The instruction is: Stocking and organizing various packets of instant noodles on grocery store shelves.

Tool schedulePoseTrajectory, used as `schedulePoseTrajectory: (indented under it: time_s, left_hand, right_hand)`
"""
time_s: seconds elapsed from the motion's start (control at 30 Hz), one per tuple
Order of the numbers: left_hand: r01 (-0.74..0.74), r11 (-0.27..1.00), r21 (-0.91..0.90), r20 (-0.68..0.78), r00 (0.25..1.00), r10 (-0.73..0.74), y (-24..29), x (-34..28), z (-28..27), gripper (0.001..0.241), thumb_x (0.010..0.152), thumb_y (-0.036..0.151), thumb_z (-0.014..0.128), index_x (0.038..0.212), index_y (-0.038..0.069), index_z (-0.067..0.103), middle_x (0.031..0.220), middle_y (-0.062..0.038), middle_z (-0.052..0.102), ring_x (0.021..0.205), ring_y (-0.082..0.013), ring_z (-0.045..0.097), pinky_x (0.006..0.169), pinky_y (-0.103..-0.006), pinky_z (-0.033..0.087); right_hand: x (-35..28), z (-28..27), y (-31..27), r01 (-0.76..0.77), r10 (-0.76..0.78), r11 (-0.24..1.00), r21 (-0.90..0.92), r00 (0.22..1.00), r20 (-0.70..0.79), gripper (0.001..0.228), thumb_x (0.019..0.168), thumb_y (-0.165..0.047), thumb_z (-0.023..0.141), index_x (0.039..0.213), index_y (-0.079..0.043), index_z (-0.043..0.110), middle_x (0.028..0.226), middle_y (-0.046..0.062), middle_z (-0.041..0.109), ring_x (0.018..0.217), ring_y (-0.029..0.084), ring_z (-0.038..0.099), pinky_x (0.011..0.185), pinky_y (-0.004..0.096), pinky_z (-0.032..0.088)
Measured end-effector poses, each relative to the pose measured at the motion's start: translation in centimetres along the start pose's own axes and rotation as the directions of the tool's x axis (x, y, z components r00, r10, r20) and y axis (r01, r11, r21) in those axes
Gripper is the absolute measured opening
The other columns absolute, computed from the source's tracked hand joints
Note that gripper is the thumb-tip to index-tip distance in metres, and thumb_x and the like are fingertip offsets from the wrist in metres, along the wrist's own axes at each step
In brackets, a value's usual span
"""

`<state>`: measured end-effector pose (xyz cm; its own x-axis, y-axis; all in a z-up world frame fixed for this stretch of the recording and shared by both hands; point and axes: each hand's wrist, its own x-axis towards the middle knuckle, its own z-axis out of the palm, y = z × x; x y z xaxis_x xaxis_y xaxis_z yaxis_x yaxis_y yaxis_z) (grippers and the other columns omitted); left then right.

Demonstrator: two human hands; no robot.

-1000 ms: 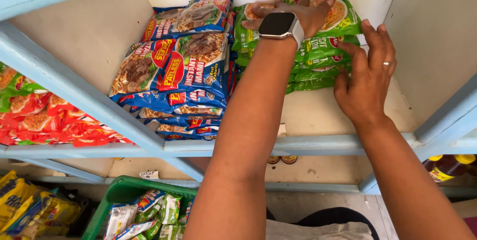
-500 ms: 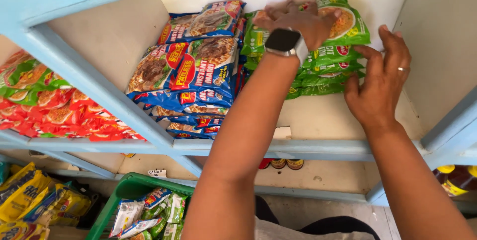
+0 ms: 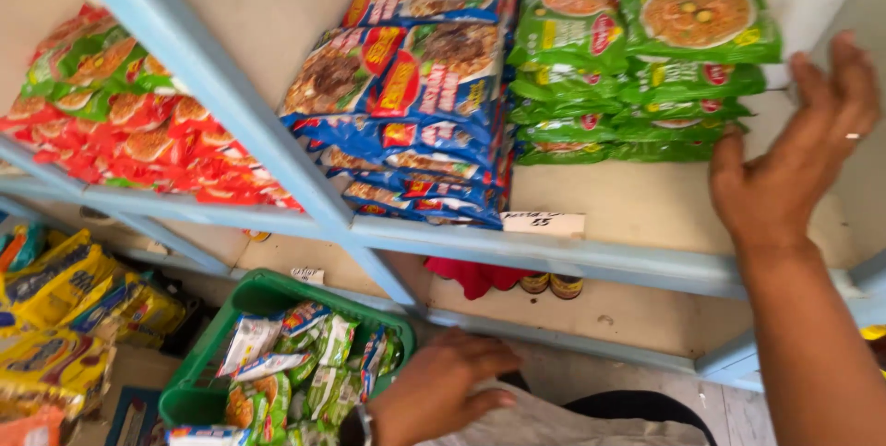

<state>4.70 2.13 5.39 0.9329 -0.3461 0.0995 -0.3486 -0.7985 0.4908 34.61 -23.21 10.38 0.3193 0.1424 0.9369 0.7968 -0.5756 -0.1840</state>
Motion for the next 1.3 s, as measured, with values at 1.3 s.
schedulePoseTrajectory:
  time_s: [1.3]
  left_hand:
    - [0.871, 0.447, -0.202, -0.316, 0.374, -0.872, -37.2, -29.8, 18.1, 0.044, 0.088, 0.025, 0.07, 0.132, 0.024, 0.066, 0.141, -0.014, 0.058, 0.12, -0.0404, 0.06, 0.096, -0.049, 0.053]
  right_hand:
    - [-26.4, 24.3, -40.2, -0.095, -0.528, 0.848, 0.522, -0.047, 0.848, 0.054, 0.087, -0.029, 0.072, 0.137, -0.015, 0.06, 0.144, 0.011, 0.057, 0.143, 0.038, 0.041, 0.112, 0.053, 0.036]
